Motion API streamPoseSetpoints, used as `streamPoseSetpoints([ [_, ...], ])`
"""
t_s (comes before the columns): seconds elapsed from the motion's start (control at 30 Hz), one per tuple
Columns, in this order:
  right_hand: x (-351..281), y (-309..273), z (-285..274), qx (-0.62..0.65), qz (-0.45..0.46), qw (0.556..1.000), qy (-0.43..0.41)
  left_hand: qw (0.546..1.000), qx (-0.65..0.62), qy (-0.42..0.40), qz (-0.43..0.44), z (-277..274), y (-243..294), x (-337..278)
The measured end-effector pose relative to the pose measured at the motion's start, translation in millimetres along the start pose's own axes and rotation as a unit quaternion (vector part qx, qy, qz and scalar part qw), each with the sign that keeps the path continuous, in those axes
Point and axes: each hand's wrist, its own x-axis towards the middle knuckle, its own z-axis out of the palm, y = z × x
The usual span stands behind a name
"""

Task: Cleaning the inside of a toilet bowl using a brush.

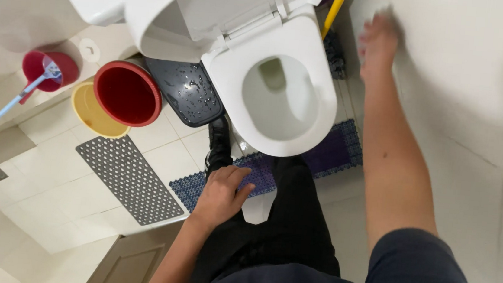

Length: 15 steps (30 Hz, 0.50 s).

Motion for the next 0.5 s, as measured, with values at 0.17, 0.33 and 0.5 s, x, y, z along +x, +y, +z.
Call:
streamPoseSetpoints([
  [0.17,-117,75,-86,-0.392,-0.07,0.917,0.001,1.0,0.007,0.011,0.024,-33,23,-11],
  [0.33,-240,168,-194,-0.303,-0.002,0.952,0.04,0.996,0.018,0.026,0.081,-82,24,-36],
  [0.5,-383,174,-214,-0.217,0.154,0.956,0.124,0.989,0.014,0.002,0.148,-133,2,-71],
])
